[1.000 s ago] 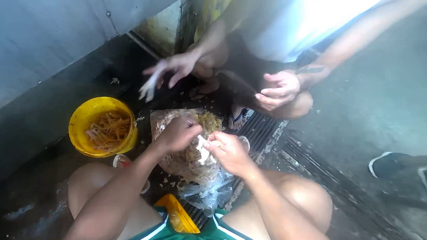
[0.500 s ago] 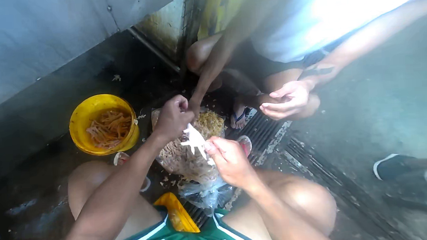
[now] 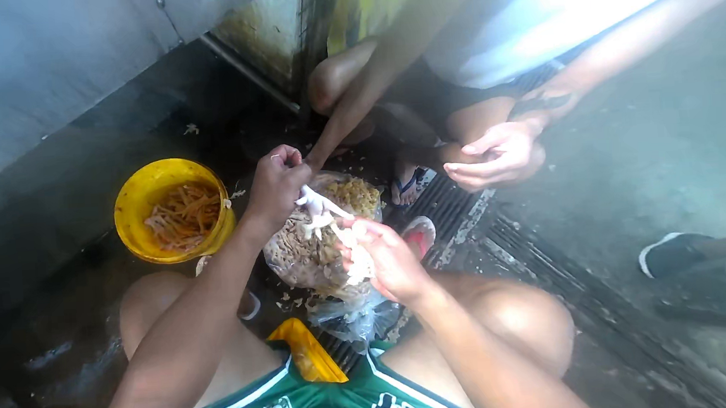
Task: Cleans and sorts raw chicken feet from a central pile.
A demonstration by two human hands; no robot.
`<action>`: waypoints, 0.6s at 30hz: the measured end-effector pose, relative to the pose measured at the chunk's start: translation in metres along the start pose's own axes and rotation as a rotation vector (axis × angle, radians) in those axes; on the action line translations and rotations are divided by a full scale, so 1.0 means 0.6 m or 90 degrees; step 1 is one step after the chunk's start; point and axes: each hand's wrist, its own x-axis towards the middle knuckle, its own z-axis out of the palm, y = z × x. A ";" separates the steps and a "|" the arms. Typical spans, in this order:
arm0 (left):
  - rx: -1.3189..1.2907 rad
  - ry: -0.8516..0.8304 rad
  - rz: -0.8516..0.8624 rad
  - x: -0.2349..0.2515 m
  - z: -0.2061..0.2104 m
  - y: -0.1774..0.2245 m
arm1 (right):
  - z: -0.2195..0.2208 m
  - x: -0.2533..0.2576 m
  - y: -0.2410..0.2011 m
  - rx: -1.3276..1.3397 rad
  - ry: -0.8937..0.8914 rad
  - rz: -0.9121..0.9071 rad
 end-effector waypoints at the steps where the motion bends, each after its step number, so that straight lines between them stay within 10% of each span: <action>1: 0.007 -0.010 -0.012 -0.004 0.007 -0.002 | 0.005 0.003 0.003 -0.014 0.002 -0.011; 12: 0.115 0.109 -0.038 0.005 0.003 0.003 | 0.032 0.009 -0.014 -0.148 0.020 -0.096; 18: -0.149 0.297 -0.007 0.053 -0.094 0.002 | 0.036 -0.041 -0.014 -0.214 -0.087 -0.127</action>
